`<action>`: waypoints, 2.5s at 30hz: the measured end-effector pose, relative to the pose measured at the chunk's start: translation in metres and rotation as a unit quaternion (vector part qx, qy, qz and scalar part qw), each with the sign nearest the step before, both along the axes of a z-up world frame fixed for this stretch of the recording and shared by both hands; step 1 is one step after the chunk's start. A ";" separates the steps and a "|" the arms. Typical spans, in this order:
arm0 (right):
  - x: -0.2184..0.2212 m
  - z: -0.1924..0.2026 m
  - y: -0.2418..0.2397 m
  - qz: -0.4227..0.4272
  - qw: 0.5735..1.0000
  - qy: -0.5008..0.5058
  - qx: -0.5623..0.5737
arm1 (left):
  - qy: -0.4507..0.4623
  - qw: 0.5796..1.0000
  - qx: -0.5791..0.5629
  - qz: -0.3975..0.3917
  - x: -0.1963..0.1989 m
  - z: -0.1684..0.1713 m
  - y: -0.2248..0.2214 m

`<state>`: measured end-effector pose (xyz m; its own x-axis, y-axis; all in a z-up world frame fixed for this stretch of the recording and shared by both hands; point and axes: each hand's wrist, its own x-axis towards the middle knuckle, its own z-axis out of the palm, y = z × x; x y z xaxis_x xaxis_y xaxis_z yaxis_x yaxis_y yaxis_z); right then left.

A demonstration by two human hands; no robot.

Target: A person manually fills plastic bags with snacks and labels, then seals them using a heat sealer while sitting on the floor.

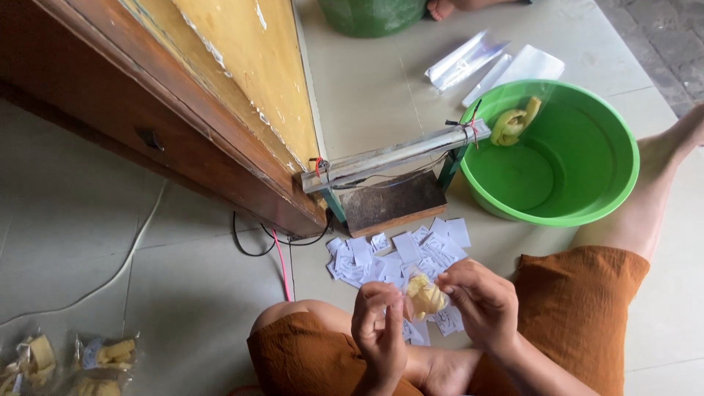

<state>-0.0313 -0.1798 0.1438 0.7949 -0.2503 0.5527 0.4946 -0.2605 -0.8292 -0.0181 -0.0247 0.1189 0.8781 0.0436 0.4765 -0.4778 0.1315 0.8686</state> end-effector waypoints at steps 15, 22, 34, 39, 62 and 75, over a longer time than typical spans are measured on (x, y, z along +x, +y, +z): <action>-0.005 0.036 -0.019 -0.078 0.990 -0.071 -0.089 | -0.071 0.981 -0.165 0.074 0.006 0.049 -0.012; 0.007 0.020 0.009 0.017 1.000 -0.019 -0.014 | -0.008 0.995 -0.097 -0.008 0.008 0.032 -0.015; 0.007 0.023 -0.006 -0.034 0.995 -0.090 -0.029 | -0.050 0.993 -0.108 -0.019 0.028 0.053 -0.016; 0.032 0.019 -0.008 -0.042 0.995 0.058 -0.062 | 0.085 0.985 -0.145 0.036 0.034 0.024 -0.001; 0.055 -0.087 -0.026 0.056 0.935 0.340 0.080 | 0.128 0.976 0.174 -0.009 0.068 -0.039 0.033; 0.095 -0.055 -0.063 0.176 0.931 0.320 0.002 | 0.224 0.954 0.090 -0.180 0.114 -0.029 0.050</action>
<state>0.0642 -0.2432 0.0889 0.9943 0.0865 -0.0622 -0.0466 -0.1720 -0.9840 0.0956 0.0253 0.0898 0.9381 -0.3458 0.0211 -0.0055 0.0462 0.9989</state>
